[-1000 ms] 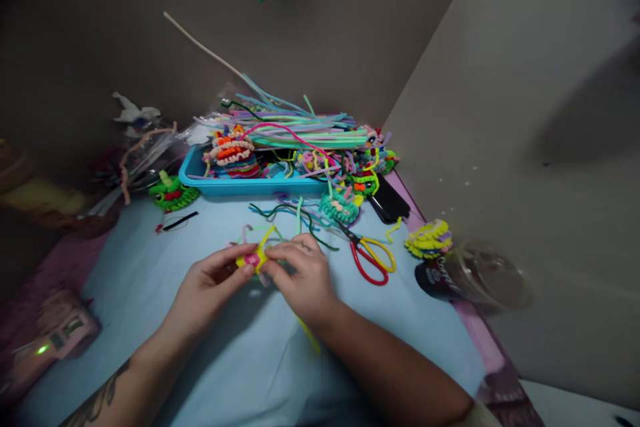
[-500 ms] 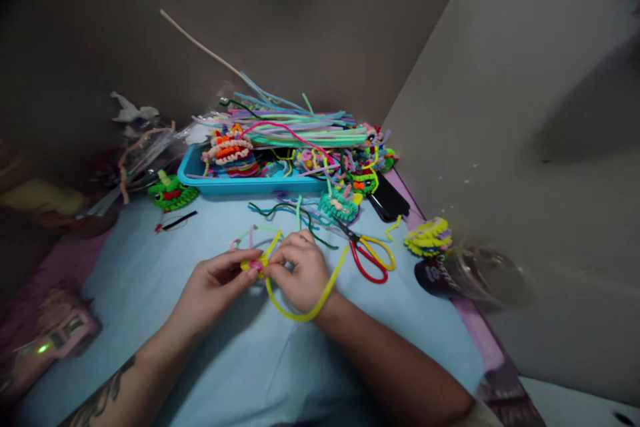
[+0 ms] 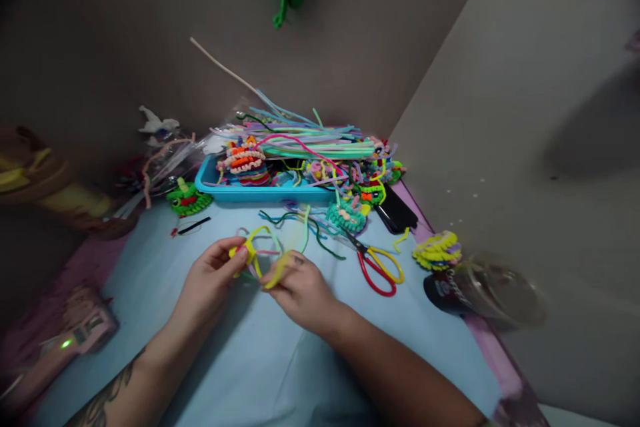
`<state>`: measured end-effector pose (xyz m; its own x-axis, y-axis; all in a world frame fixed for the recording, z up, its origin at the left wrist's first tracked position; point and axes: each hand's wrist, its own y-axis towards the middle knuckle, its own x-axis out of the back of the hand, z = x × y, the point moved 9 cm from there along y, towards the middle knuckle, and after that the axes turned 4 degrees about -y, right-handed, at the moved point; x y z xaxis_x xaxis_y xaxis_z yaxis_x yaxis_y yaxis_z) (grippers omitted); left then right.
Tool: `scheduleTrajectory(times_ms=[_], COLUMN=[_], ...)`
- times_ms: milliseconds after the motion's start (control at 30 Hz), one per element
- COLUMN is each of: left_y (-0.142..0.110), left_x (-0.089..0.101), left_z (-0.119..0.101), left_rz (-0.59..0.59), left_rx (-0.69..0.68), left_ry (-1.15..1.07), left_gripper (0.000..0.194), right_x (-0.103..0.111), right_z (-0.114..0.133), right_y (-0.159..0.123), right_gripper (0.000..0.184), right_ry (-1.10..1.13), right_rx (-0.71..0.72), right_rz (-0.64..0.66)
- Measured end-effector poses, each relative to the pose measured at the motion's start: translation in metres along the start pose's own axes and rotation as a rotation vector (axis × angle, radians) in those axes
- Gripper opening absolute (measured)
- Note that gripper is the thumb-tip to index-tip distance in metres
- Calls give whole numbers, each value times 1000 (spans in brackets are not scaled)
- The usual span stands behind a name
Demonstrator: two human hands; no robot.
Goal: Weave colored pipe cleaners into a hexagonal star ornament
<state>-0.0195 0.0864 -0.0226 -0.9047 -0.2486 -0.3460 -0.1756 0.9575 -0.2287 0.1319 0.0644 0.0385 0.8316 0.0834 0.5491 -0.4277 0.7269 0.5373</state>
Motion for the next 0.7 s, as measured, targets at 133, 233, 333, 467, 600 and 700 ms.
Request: scheduleTrajectory(times_ms=[133, 233, 333, 467, 600, 700], left_y=[-5, -8, -8, -7, -10, -14], left_x=[-6, -16, -18, -18, -25, -30], left_z=[-8, -11, -12, -12, -11, -10], left_rz=[43, 117, 137, 161, 229, 276], left_rx=[-75, -112, -113, -57, -15, -22], left_ry=[258, 445, 470, 323, 237, 240], left_gripper=[19, 14, 15, 21, 27, 26], right_x=[16, 31, 32, 19, 16, 13], right_z=[8, 3, -5, -15, -24, -31], right_y=[1, 2, 2, 2, -1, -2], right_gripper=[13, 11, 7, 12, 12, 4], right_ry=[68, 134, 157, 71, 22, 59], right_rx=[-4, -89, -181, -250, -293, -351], right_rz=[-128, -214, -215, -138, -159, -131])
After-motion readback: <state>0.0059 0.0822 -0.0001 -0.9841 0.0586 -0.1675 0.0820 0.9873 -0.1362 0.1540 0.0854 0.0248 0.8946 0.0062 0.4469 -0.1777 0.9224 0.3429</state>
